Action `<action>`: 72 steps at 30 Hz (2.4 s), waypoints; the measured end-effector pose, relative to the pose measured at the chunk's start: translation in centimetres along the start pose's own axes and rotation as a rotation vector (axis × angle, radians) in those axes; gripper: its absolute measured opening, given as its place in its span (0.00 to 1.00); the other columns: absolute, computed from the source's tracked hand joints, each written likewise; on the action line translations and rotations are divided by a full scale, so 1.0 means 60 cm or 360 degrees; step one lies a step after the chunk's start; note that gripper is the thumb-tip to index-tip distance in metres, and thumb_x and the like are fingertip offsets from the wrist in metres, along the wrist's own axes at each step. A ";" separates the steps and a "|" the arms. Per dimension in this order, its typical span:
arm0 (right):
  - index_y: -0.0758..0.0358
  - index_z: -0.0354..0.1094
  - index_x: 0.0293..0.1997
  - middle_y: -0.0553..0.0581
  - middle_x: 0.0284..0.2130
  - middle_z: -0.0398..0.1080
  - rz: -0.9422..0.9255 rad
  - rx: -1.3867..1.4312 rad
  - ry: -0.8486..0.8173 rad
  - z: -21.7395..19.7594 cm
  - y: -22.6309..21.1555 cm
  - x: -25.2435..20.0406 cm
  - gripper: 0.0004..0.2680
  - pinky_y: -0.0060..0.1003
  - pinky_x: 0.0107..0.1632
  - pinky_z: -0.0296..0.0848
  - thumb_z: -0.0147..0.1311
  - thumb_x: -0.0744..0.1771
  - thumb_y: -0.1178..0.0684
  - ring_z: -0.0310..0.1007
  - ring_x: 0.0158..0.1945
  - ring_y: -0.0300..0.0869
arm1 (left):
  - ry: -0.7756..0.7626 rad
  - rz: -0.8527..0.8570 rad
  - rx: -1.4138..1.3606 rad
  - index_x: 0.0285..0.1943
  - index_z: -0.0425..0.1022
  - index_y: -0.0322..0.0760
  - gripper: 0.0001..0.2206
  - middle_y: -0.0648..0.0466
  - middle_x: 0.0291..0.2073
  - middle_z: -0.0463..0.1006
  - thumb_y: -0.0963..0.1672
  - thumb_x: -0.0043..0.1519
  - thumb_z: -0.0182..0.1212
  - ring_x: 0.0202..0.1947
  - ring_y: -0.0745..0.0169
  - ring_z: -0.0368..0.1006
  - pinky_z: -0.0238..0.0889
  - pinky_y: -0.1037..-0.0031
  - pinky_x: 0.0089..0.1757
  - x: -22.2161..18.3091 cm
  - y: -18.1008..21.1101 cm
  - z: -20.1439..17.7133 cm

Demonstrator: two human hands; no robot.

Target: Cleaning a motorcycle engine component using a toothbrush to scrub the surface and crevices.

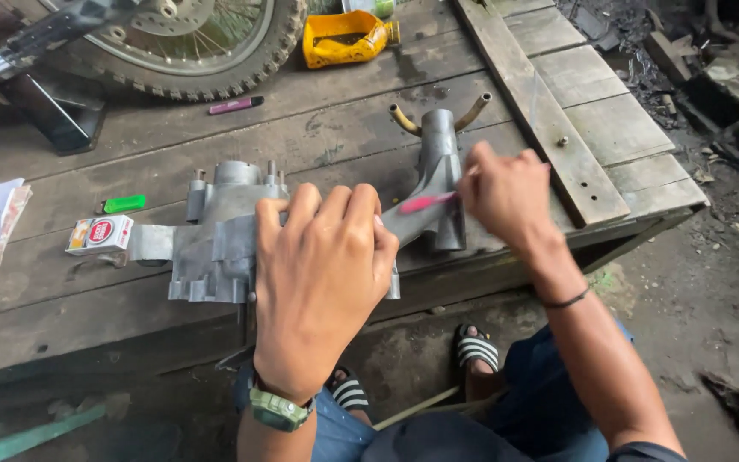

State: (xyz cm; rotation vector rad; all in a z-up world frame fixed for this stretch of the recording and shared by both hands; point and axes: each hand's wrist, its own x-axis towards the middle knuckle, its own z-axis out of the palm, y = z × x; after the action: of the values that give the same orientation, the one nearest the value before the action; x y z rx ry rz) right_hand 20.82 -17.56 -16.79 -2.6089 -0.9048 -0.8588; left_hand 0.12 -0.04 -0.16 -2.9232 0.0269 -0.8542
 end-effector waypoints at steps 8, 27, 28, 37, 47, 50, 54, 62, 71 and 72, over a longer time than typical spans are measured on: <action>0.54 0.67 0.33 0.50 0.14 0.68 0.0124 0.0233 -0.0109 -0.008 0.035 -0.004 0.04 0.43 0.26 0.68 0.50 0.67 0.57 0.65 0.15 0.46 | -0.0014 0.0001 -0.0012 0.33 0.70 0.46 0.04 0.60 0.24 0.72 0.43 0.61 0.58 0.32 0.52 0.67 0.55 0.60 0.38 -0.004 0.001 -0.004; 0.56 0.63 0.42 0.43 0.21 0.74 0.0309 0.0605 -0.0081 -0.007 0.051 -0.003 0.04 0.43 0.56 0.49 0.48 0.66 0.58 0.64 0.21 0.44 | 0.0072 0.0011 -0.0018 0.32 0.69 0.46 0.05 0.60 0.23 0.71 0.43 0.60 0.59 0.31 0.53 0.66 0.54 0.61 0.37 -0.002 0.000 0.002; 0.56 0.63 0.42 0.43 0.21 0.74 0.0311 0.0602 -0.0088 -0.019 0.022 -0.010 0.04 0.43 0.56 0.49 0.48 0.66 0.58 0.64 0.21 0.44 | 0.0067 0.0010 -0.0024 0.32 0.69 0.46 0.05 0.60 0.23 0.71 0.43 0.60 0.59 0.31 0.53 0.66 0.54 0.61 0.37 -0.006 0.002 0.000; 0.59 0.69 0.39 0.42 0.19 0.70 0.0109 0.0691 -0.0082 -0.015 0.027 0.002 0.03 0.40 0.54 0.48 0.57 0.68 0.62 0.60 0.23 0.32 | 0.0033 0.0016 -0.0012 0.33 0.69 0.45 0.05 0.60 0.24 0.72 0.43 0.62 0.59 0.32 0.53 0.66 0.55 0.61 0.39 -0.005 -0.001 0.003; 0.56 0.70 0.35 0.40 0.17 0.70 0.0097 0.0695 0.0013 -0.013 0.022 0.013 0.04 0.37 0.47 0.61 0.56 0.65 0.62 0.66 0.21 0.30 | 0.0045 0.0018 0.0005 0.33 0.69 0.45 0.05 0.59 0.24 0.71 0.43 0.60 0.59 0.32 0.52 0.67 0.55 0.60 0.39 -0.003 -0.001 0.002; 0.54 0.68 0.34 0.41 0.16 0.70 0.0090 0.0555 0.0006 -0.021 -0.029 0.005 0.03 0.45 0.52 0.57 0.53 0.65 0.58 0.67 0.21 0.38 | 0.0062 0.0013 0.0008 0.32 0.68 0.46 0.05 0.59 0.23 0.70 0.43 0.60 0.59 0.32 0.52 0.67 0.55 0.60 0.38 -0.002 0.001 0.002; 0.49 0.69 0.33 0.44 0.17 0.73 0.0181 0.0376 -0.0155 -0.021 -0.042 0.003 0.02 0.47 0.50 0.60 0.51 0.63 0.51 0.75 0.24 0.50 | 0.0066 -0.0013 0.0001 0.31 0.68 0.47 0.05 0.60 0.22 0.70 0.43 0.59 0.59 0.32 0.52 0.67 0.55 0.60 0.38 -0.002 0.003 0.002; 0.50 0.67 0.32 0.51 0.15 0.71 0.0106 0.0230 -0.0172 -0.032 -0.075 -0.014 0.02 0.51 0.44 0.62 0.51 0.64 0.51 0.72 0.22 0.55 | 0.0069 -0.0037 -0.0026 0.33 0.70 0.46 0.04 0.58 0.24 0.74 0.44 0.59 0.60 0.33 0.50 0.68 0.56 0.58 0.39 -0.004 0.005 0.006; 0.54 0.70 0.36 0.51 0.18 0.75 0.0324 0.0346 -0.0265 -0.045 -0.041 -0.015 0.04 0.47 0.53 0.57 0.49 0.65 0.54 0.74 0.23 0.52 | 0.0126 -0.0013 0.0007 0.31 0.68 0.46 0.06 0.59 0.21 0.73 0.43 0.61 0.58 0.31 0.54 0.67 0.55 0.61 0.38 -0.006 0.003 0.013; 0.53 0.70 0.35 0.51 0.17 0.75 0.0222 0.0353 -0.0199 -0.045 -0.057 -0.015 0.03 0.47 0.52 0.58 0.50 0.64 0.54 0.74 0.22 0.53 | 0.0143 -0.0019 0.0007 0.30 0.68 0.47 0.06 0.58 0.22 0.73 0.44 0.60 0.59 0.31 0.54 0.67 0.55 0.60 0.38 -0.006 0.003 0.014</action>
State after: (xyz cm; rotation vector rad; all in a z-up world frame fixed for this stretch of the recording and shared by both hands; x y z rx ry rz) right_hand 16.89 -16.46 -15.07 -2.5176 -0.7874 -0.5319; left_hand 0.28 -0.14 -1.07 -2.8819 0.0143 -0.9858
